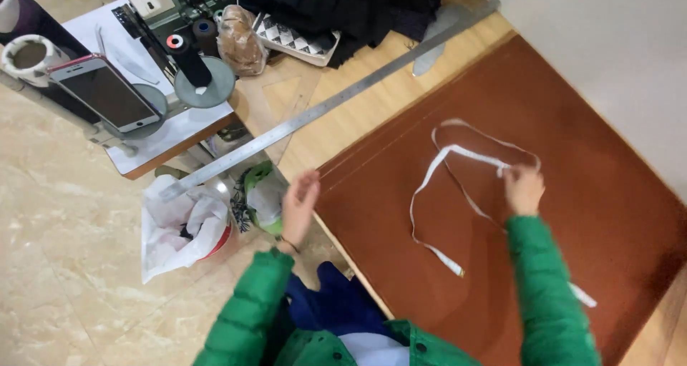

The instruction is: The person measures and marks a large piece of brown fabric on a wooden table using a triangular ruler, a long metal ruler, and a piece of chalk. They draw straight lines along the edges of the rulers and later consult a notebook while handling a measuring tape.

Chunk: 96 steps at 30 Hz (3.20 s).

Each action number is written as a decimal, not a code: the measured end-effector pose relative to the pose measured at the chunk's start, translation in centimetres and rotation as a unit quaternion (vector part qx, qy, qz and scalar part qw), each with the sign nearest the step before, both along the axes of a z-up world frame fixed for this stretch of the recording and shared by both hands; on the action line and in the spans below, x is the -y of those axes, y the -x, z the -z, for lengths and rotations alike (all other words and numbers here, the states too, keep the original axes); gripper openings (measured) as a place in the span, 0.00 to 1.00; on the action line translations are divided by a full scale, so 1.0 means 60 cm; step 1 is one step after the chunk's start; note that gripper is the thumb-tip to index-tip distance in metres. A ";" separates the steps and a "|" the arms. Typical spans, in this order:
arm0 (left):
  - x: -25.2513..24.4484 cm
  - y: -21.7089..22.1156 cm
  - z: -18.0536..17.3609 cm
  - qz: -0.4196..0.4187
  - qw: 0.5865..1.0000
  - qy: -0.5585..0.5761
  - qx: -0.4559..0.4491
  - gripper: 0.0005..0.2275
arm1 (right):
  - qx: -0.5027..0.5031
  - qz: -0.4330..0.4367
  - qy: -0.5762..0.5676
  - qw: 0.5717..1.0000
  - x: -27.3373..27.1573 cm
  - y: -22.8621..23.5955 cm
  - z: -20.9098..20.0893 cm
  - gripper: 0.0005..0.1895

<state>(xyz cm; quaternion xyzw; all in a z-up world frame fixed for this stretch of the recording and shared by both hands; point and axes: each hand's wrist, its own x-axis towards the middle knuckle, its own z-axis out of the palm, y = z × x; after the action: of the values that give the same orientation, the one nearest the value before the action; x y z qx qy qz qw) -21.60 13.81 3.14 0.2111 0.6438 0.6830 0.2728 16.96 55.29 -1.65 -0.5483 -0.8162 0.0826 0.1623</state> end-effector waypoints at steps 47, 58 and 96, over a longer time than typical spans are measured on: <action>-0.564 0.536 0.007 -0.063 0.930 -0.008 0.362 0.39 | -0.608 0.207 0.561 0.522 0.067 1.039 0.158 0.26; -0.568 0.581 0.006 -0.145 0.922 -0.098 0.345 0.31 | -0.643 0.106 0.391 0.650 0.110 0.913 -0.092 0.28; -0.277 -0.397 -0.046 0.621 0.770 0.116 0.090 0.11 | -0.583 0.126 0.040 0.802 0.772 -0.042 -0.136 0.67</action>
<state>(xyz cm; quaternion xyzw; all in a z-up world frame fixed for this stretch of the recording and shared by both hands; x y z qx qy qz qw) 2.21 30.40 5.89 0.4688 0.4194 0.3013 0.7166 19.50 8.99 6.48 -0.5003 -0.4875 0.3979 0.5947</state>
